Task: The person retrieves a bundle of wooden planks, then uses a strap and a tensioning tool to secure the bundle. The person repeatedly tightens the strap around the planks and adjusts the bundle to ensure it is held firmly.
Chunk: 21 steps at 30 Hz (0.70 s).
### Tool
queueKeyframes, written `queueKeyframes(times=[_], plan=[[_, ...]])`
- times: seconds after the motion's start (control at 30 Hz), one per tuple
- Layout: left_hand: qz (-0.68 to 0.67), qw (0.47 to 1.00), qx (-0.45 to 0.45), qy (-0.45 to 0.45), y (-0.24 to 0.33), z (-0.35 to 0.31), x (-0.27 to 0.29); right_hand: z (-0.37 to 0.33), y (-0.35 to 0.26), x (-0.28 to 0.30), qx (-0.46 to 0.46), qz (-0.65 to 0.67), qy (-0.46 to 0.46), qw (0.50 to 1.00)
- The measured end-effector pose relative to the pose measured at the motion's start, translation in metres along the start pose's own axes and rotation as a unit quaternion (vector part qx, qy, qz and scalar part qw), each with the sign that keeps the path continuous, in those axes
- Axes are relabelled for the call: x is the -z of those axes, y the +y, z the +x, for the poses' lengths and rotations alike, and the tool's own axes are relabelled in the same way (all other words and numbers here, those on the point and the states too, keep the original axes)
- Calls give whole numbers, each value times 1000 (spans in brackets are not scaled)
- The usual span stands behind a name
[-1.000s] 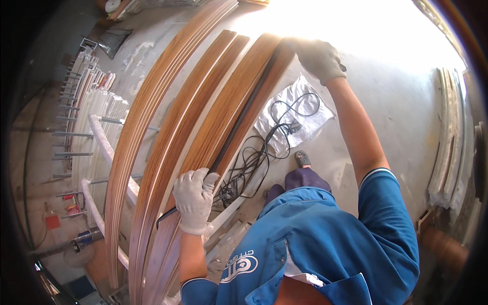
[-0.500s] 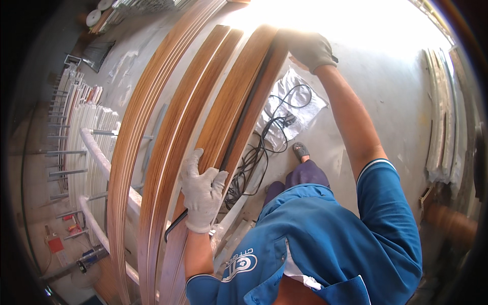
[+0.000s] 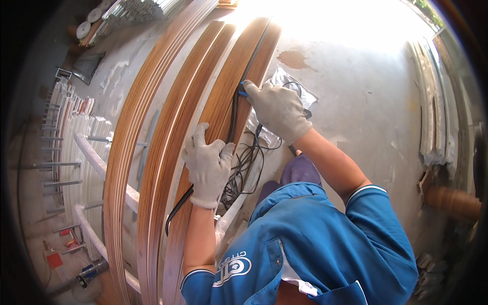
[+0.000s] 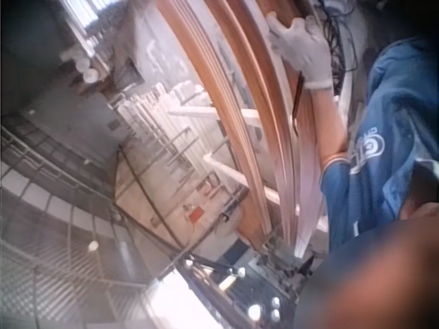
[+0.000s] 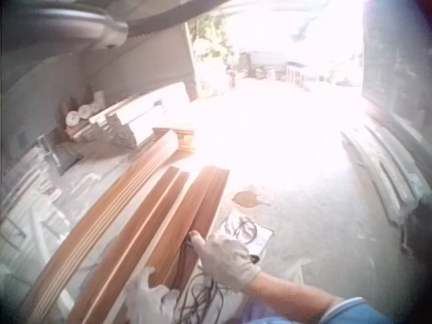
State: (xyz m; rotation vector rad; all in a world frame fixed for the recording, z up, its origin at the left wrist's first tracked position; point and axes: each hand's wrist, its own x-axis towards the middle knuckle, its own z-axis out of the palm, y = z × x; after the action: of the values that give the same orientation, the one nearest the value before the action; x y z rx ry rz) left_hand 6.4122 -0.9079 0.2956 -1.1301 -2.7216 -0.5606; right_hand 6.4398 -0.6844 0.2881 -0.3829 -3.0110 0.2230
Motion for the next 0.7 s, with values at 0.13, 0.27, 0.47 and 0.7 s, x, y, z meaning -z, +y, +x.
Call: queueKeyframes(times=[0.13, 0.27, 0.47, 0.7], plan=[[-4, 1000, -7, 14, -3, -3, -1, 24, 19, -2, -69, -24, 48, 996], [-19, 999, -12, 28, -5, -3, -2, 84, 64, -2, -132, 3, 105, 986], [2, 1000, -1, 19, -1, -1, 1, 136, 106, 22, -177, 3, 98, 979], [8, 1000, 7, 21, 3, 1, 2, 129, 101, 11, -136, -9, 105, 985]])
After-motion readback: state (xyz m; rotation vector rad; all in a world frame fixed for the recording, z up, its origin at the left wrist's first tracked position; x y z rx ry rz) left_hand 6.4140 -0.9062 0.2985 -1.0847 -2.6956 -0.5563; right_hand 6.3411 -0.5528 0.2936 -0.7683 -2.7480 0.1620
